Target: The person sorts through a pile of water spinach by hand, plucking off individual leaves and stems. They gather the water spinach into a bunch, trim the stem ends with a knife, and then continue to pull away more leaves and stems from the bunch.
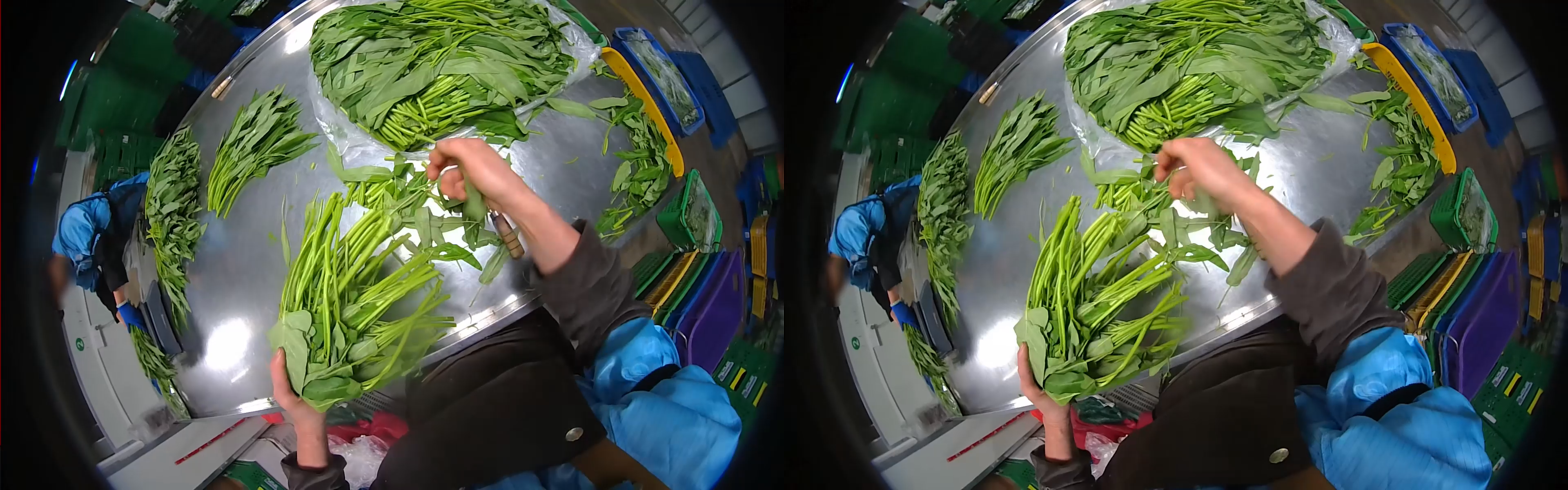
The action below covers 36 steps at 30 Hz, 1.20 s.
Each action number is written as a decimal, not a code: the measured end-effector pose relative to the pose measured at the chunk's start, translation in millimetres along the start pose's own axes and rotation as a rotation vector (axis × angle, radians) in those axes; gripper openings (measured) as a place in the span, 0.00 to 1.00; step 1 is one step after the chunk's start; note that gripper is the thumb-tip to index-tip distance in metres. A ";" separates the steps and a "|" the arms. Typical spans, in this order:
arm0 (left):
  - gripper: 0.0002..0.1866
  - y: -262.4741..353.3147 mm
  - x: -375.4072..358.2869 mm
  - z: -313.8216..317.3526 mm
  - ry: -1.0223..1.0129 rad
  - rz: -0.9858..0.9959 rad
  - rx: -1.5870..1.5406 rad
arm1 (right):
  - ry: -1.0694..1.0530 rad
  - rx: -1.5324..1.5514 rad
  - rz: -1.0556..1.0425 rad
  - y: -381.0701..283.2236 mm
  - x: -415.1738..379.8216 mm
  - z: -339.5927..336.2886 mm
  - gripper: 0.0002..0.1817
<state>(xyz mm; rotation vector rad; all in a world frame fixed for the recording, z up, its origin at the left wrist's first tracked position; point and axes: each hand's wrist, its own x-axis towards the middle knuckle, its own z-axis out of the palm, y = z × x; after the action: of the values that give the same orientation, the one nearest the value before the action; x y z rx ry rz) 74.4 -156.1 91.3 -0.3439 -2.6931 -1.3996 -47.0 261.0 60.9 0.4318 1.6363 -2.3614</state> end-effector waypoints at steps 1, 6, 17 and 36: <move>0.33 -0.6 -1.1 0.7 0.005 0.008 -0.003 | 0.189 -0.736 -0.314 17.8 0.9 -6.2 0.18; 0.35 10.2 1.9 7.3 -0.001 0.030 -0.033 | -0.414 -0.944 -0.080 6.8 -34.5 45.1 0.33; 0.32 1.7 12.7 7.1 -0.047 0.280 0.212 | -0.349 -0.542 -0.021 45.2 -35.9 121.9 0.16; 0.39 18.4 15.2 1.3 0.032 -0.146 -0.092 | -0.268 1.077 0.111 23.5 10.1 -12.7 0.20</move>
<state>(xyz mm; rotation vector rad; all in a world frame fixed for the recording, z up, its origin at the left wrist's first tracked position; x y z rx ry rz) 64.0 -142.4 108.0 -0.1324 -2.6822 -1.5561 -46.7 264.6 32.6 0.3248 0.1143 -2.8430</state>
